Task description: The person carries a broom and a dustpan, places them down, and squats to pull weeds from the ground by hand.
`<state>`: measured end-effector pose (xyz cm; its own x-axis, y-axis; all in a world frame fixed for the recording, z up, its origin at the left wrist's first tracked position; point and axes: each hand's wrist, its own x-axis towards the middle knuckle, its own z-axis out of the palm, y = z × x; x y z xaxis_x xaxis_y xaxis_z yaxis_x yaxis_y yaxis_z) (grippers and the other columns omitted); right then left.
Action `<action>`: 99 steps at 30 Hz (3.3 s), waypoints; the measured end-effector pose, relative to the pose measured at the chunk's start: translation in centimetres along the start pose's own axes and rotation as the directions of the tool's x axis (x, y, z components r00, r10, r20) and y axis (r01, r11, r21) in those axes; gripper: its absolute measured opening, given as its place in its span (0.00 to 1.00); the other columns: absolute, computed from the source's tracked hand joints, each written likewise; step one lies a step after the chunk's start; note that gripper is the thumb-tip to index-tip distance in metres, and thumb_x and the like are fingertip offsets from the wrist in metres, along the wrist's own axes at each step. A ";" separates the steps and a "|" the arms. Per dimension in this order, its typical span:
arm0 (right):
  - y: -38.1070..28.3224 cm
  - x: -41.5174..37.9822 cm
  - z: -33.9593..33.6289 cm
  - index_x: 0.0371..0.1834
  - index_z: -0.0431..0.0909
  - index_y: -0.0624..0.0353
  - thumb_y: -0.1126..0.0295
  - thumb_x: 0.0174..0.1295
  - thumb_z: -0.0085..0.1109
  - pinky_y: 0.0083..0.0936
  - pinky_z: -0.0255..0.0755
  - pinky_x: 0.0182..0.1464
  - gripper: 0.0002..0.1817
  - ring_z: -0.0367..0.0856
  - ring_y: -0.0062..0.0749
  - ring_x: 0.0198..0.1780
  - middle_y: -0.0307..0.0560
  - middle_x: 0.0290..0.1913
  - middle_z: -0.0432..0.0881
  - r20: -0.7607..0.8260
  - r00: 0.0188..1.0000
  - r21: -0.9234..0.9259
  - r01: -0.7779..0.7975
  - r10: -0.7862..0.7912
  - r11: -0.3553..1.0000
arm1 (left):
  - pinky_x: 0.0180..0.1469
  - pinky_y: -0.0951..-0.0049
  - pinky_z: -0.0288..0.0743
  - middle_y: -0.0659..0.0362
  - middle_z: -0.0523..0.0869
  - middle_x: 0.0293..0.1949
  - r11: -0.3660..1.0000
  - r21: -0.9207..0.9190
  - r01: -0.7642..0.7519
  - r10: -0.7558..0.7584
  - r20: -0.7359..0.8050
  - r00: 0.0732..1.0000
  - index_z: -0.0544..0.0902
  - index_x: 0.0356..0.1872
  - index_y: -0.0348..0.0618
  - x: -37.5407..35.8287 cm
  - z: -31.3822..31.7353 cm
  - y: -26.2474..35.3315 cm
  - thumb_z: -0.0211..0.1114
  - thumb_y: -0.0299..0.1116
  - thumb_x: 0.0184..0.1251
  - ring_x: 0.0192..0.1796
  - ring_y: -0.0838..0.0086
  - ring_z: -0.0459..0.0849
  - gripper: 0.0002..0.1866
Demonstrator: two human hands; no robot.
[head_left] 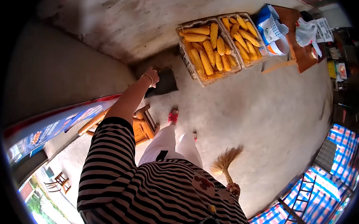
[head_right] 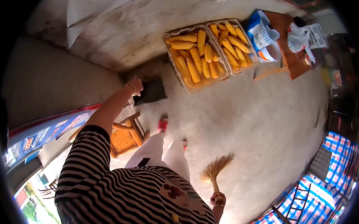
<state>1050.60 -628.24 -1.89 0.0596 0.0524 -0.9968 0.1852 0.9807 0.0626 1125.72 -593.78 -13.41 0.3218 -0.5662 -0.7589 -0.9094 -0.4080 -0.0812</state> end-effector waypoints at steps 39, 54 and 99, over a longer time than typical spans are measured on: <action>1.3 -0.4 15.5 0.46 0.69 0.69 0.67 0.53 0.56 0.29 0.76 0.33 0.20 0.79 0.34 0.30 0.50 0.36 0.77 0.023 0.996 -0.067 -0.082 0.084 0.994 | 0.60 0.49 0.56 0.64 0.84 0.49 0.982 -0.034 0.184 -0.180 0.095 0.979 0.86 0.44 0.56 6.9 1.8 -10.5 0.64 0.57 0.57 0.61 0.68 0.71 0.22; 3.5 -0.3 23.3 0.47 0.70 0.69 0.63 0.58 0.55 0.31 0.78 0.39 0.20 0.81 0.34 0.35 0.50 0.38 0.78 0.189 0.974 -0.109 -0.109 0.129 0.988 | 0.68 0.50 0.53 0.52 0.66 0.66 0.815 -0.540 0.210 -0.461 -0.385 0.800 0.76 0.53 0.48 1.9 8.5 2.0 0.58 0.32 0.57 0.69 0.58 0.61 0.20; 40.2 8.5 59.8 0.35 0.75 0.65 0.63 0.55 0.52 0.20 0.73 0.28 0.14 0.77 0.29 0.26 0.50 0.34 0.79 0.143 0.758 -0.909 -0.154 0.637 0.386 | 0.31 0.69 0.75 0.63 0.84 0.33 -0.928 -0.155 -0.339 -0.307 0.833 0.461 0.78 0.40 0.51 -32.1 33.5 43.9 0.60 0.36 0.64 0.32 0.74 0.83 0.07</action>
<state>1117.21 -599.67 -4.97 0.3031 0.6374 -0.7084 -0.8297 0.5422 0.1329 1066.66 -569.53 -14.27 0.2077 0.4610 -0.8628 0.7758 0.4596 0.4323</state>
